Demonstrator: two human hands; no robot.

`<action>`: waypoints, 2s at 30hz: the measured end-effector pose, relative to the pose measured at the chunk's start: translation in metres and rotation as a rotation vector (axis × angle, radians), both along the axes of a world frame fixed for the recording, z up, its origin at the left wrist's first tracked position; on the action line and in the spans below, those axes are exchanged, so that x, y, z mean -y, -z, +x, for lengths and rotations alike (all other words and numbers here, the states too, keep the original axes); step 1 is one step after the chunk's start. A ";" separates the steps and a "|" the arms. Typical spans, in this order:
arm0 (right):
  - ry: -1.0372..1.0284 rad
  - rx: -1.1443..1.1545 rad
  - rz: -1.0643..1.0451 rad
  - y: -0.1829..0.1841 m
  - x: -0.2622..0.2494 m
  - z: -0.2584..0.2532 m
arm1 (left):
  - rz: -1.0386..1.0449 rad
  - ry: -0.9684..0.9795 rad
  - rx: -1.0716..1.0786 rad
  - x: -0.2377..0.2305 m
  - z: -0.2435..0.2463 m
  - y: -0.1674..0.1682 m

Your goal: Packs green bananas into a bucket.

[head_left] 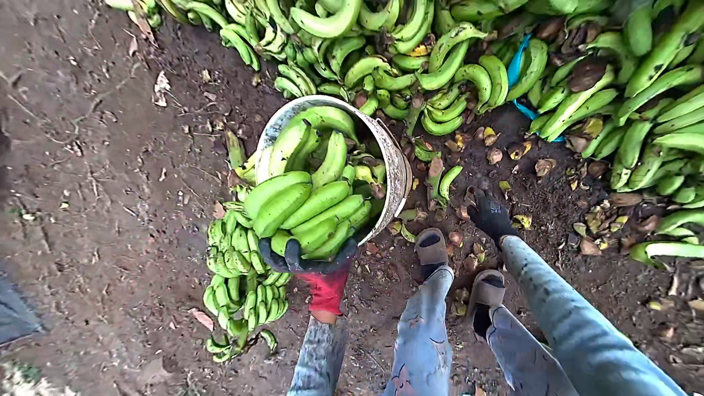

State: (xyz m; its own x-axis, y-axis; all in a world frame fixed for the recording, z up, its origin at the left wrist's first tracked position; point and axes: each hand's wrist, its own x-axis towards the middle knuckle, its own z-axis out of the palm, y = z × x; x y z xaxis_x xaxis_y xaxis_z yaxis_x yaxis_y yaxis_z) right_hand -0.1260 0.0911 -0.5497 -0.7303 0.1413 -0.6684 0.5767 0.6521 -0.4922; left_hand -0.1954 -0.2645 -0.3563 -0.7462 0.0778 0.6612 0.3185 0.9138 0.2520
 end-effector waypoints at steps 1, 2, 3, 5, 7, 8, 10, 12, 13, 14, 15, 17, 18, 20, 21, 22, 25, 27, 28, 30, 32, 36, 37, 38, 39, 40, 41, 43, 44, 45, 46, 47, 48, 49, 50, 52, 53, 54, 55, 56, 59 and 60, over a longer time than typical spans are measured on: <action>-0.086 -0.039 0.061 0.018 0.003 -0.024 | -0.015 0.029 0.027 0.007 0.008 -0.001; -0.183 -0.067 0.108 0.036 0.007 -0.042 | -0.026 0.043 0.071 0.015 0.019 -0.006; -0.288 -0.082 0.137 0.052 0.012 -0.056 | -0.024 0.043 0.109 0.021 0.029 -0.014; -0.497 -0.137 0.176 0.086 0.018 -0.073 | 0.012 0.032 0.109 0.028 0.038 -0.034; -0.660 -0.192 0.231 0.110 0.013 -0.081 | 0.044 0.001 0.056 0.023 0.030 -0.050; -0.742 -0.196 0.242 0.111 0.010 -0.084 | 0.001 -0.043 0.078 0.011 0.023 -0.058; -0.847 -0.177 0.227 0.115 0.003 -0.096 | -0.182 -0.131 0.183 -0.016 -0.002 -0.063; -0.923 -0.109 0.205 0.111 -0.005 -0.106 | -0.301 -0.234 0.205 -0.035 -0.024 -0.052; -0.952 -0.103 0.191 0.110 -0.008 -0.109 | -0.302 -0.261 0.179 -0.038 -0.028 -0.047; -0.971 -0.112 0.192 0.110 -0.015 -0.111 | -0.278 -0.280 0.136 -0.038 -0.029 -0.039; -0.973 -0.130 0.203 0.108 -0.024 -0.112 | -0.258 -0.302 0.093 -0.035 -0.027 -0.030; -0.847 -0.163 0.210 0.101 -0.036 -0.108 | -0.229 -0.310 0.033 -0.029 -0.019 -0.018; -0.720 -0.176 0.200 0.089 -0.043 -0.104 | -0.218 -0.308 0.033 -0.031 -0.013 -0.017; -0.406 -0.344 0.154 0.038 -0.057 -0.106 | -0.223 -0.267 0.081 -0.040 -0.013 -0.032; -0.264 -0.517 0.116 0.003 -0.060 -0.105 | -0.253 -0.228 0.116 -0.041 -0.013 -0.044; -0.175 -0.715 0.095 -0.036 -0.060 -0.101 | -0.283 -0.184 0.162 -0.038 -0.011 -0.055; -0.126 -1.341 0.136 -0.163 -0.035 -0.118 | -0.220 -0.045 0.204 -0.020 -0.020 -0.082; -0.176 -1.563 0.190 -0.223 0.005 -0.132 | -0.129 -0.007 0.169 -0.012 -0.031 -0.090; -0.235 -1.521 0.264 -0.242 0.029 -0.133 | -0.119 -0.002 0.159 -0.011 -0.036 -0.090; -0.359 -1.251 0.401 -0.259 0.086 -0.141 | -0.142 -0.017 0.210 -0.014 -0.048 -0.087; -0.364 -0.958 0.364 -0.257 0.128 -0.150 | -0.218 -0.058 0.361 -0.013 -0.061 -0.080; -0.525 -0.953 0.403 -0.286 0.099 -0.142 | -0.158 -0.069 0.426 -0.012 -0.071 -0.073; -0.564 -1.026 0.433 -0.291 0.086 -0.143 | -0.150 -0.066 0.417 -0.015 -0.069 -0.074; -0.579 -1.079 0.466 -0.292 0.077 -0.142 | -0.151 -0.062 0.416 -0.015 -0.067 -0.074; -0.587 -1.089 0.486 -0.289 0.072 -0.140 | -0.151 -0.059 0.419 -0.014 -0.067 -0.072; -0.589 -1.108 0.482 -0.282 0.069 -0.135 | -0.148 -0.053 0.416 -0.015 -0.067 -0.073; -0.584 -1.146 0.447 -0.273 0.066 -0.130 | -0.153 -0.050 0.419 -0.015 -0.068 -0.073; -0.575 -1.138 0.430 -0.256 0.076 -0.130 | -0.164 -0.044 0.411 -0.014 -0.070 -0.075; -0.579 -1.101 0.453 -0.246 0.088 -0.141 | -0.162 -0.046 0.406 -0.010 -0.070 -0.074; -0.581 -1.055 0.493 -0.234 0.102 -0.154 | -0.164 -0.055 0.415 -0.004 -0.068 -0.069; -0.581 -0.973 0.505 -0.225 0.115 -0.162 | -0.172 -0.071 0.425 0.005 -0.065 -0.062; -0.585 -0.905 0.502 -0.223 0.121 -0.167 | -0.171 -0.087 0.410 0.015 -0.059 -0.052; -0.595 -0.885 0.479 -0.223 0.120 -0.169 | -0.164 -0.100 0.400 0.019 -0.057 -0.047; -0.662 -0.871 0.429 -0.226 0.114 -0.172 | -0.170 -0.111 0.399 0.019 -0.059 -0.048; -0.730 -0.865 0.302 -0.227 0.102 -0.173 | -0.174 -0.111 0.412 0.016 -0.062 -0.052; -0.778 -0.948 -0.151 -0.220 0.065 -0.177 | -0.175 -0.094 0.441 0.005 -0.074 -0.062; -0.710 -0.991 -0.420 -0.213 0.047 -0.184 | -0.176 -0.091 0.435 0.003 -0.076 -0.063; -0.554 -1.010 -0.605 -0.200 0.030 -0.194 | -0.175 -0.089 0.425 0.002 -0.074 -0.063; -0.351 -1.028 -0.609 -0.181 0.014 -0.212 | -0.178 -0.095 0.414 0.002 -0.070 -0.061; -0.189 -1.042 -0.427 -0.154 -0.003 -0.238 | -0.179 -0.105 0.392 0.004 -0.064 -0.057; -0.125 -0.741 0.270 -0.045 -0.042 -0.324 | -0.176 -0.109 0.378 -0.004 -0.060 -0.063; -0.159 -0.623 0.406 -0.013 -0.049 -0.340 | -0.175 -0.110 0.379 -0.009 -0.059 -0.066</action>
